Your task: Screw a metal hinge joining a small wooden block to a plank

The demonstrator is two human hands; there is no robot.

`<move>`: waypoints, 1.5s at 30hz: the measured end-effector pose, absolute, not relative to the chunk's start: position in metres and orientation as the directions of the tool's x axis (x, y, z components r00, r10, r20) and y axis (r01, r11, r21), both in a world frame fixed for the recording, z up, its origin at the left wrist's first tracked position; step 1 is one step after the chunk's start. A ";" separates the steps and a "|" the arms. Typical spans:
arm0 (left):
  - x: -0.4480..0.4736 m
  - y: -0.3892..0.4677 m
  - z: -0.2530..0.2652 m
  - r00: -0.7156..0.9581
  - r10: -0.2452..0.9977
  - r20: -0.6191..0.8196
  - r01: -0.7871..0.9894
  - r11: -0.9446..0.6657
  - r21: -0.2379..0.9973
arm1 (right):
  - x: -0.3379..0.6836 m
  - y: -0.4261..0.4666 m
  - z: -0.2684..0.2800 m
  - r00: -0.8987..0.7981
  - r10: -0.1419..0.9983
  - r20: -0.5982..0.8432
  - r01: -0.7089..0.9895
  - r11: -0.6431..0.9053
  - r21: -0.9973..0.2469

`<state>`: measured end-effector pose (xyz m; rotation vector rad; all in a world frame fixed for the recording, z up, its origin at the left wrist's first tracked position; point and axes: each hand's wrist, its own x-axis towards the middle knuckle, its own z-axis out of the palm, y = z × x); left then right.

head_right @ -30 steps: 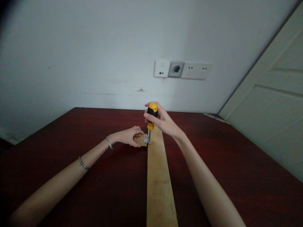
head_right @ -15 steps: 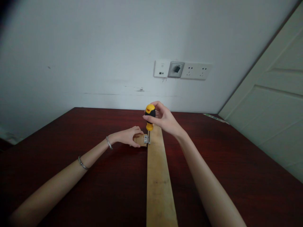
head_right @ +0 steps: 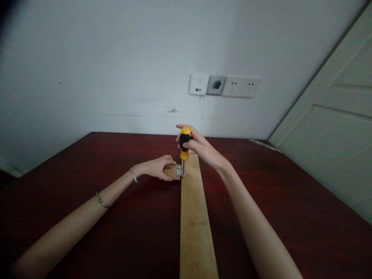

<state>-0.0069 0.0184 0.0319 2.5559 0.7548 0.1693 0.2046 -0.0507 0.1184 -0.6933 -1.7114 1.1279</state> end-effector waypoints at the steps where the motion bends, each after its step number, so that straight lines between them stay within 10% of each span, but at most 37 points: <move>1: -0.007 0.018 0.032 0.840 0.542 -0.017 0.487 -0.740 0.464 | 0.206 -0.050 0.118 -0.416 0.823 0.386 -0.056 0.401 -0.914; 45: -0.007 0.017 0.034 0.839 0.545 -0.013 0.489 -0.742 0.457 | 0.191 -0.050 0.113 -0.318 0.837 0.445 -0.012 0.465 -0.885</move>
